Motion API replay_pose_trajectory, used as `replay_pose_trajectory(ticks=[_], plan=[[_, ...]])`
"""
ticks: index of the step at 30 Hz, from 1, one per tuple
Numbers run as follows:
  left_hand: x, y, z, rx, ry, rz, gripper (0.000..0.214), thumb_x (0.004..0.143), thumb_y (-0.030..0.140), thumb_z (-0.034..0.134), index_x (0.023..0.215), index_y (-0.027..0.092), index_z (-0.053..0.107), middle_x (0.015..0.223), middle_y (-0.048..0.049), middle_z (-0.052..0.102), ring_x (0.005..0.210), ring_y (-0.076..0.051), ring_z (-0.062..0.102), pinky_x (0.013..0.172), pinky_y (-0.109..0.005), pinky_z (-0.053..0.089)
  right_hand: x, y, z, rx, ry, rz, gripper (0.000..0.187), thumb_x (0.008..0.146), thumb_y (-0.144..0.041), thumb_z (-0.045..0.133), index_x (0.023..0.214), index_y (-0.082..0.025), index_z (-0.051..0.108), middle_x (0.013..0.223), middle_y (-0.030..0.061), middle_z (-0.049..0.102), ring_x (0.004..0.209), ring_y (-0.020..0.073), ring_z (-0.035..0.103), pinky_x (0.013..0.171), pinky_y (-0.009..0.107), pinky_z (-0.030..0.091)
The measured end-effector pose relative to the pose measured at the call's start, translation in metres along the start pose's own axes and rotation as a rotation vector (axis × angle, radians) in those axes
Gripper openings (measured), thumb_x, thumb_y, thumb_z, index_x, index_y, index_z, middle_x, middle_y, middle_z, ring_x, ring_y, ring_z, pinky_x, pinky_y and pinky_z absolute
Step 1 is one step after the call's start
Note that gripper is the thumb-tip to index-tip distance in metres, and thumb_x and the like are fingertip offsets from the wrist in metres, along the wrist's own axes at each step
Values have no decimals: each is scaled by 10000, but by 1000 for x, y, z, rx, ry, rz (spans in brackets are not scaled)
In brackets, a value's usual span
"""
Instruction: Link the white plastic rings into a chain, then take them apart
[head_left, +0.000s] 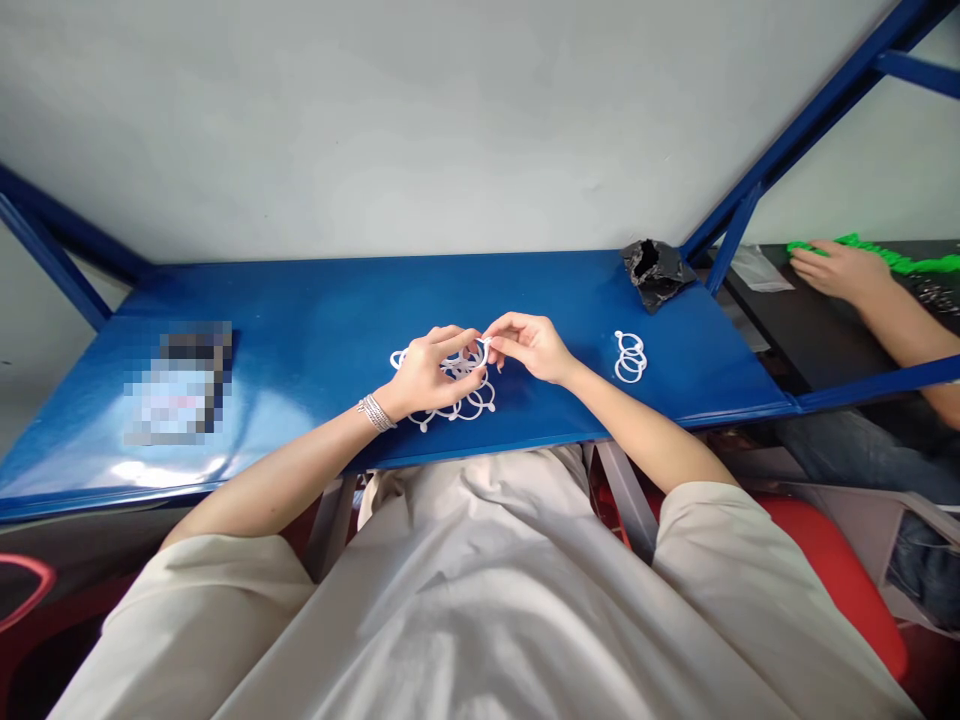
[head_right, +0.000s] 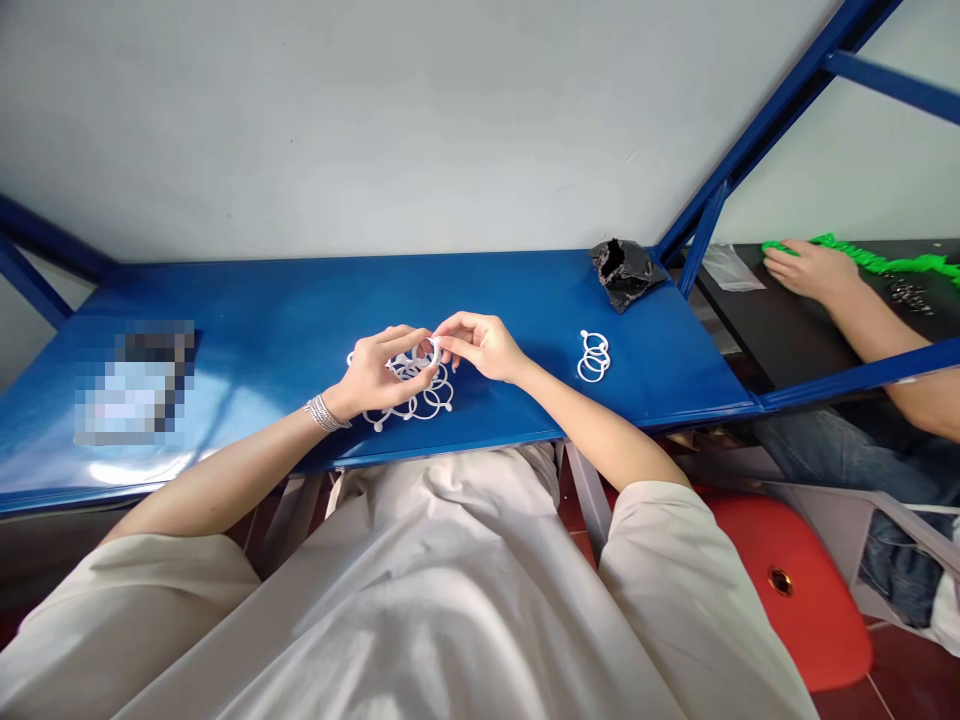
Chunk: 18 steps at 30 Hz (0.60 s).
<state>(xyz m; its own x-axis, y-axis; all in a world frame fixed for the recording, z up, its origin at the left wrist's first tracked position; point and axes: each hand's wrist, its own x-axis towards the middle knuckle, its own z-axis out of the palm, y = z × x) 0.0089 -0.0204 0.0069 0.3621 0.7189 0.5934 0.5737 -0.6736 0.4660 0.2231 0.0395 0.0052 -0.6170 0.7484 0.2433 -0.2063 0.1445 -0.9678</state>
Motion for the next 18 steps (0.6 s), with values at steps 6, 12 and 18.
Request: replay_pose_trajectory(ticks=[6, 12, 18], plan=[[0, -5, 0, -25, -3, 45, 261, 902, 328, 695, 1079, 142, 741, 839, -49, 707, 704, -170, 646, 684, -318, 545, -1, 10, -4, -43, -30, -54, 409, 899, -547, 828, 961, -172, 678, 807, 19, 725, 665, 136, 679, 611, 267, 566], [-1, -7, -3, -36, -41, 64, 283, 920, 360, 688, 1085, 135, 740, 825, -52, 711, 684, -170, 633, 682, -329, 535, -2, 11, -5, -119, -25, -63, 424, 907, -575, 808, 933, -173, 678, 785, 18, 707, 684, 144, 660, 625, 272, 541], [0, -3, 0, -22, -54, -97, 278, 854, 382, 717, 1045, 182, 687, 800, -13, 687, 700, -167, 632, 721, -324, 527, 1, 1, -12, -314, 11, -42, 409, 893, -574, 803, 1000, -187, 727, 885, 57, 754, 770, 185, 679, 713, 320, 562]])
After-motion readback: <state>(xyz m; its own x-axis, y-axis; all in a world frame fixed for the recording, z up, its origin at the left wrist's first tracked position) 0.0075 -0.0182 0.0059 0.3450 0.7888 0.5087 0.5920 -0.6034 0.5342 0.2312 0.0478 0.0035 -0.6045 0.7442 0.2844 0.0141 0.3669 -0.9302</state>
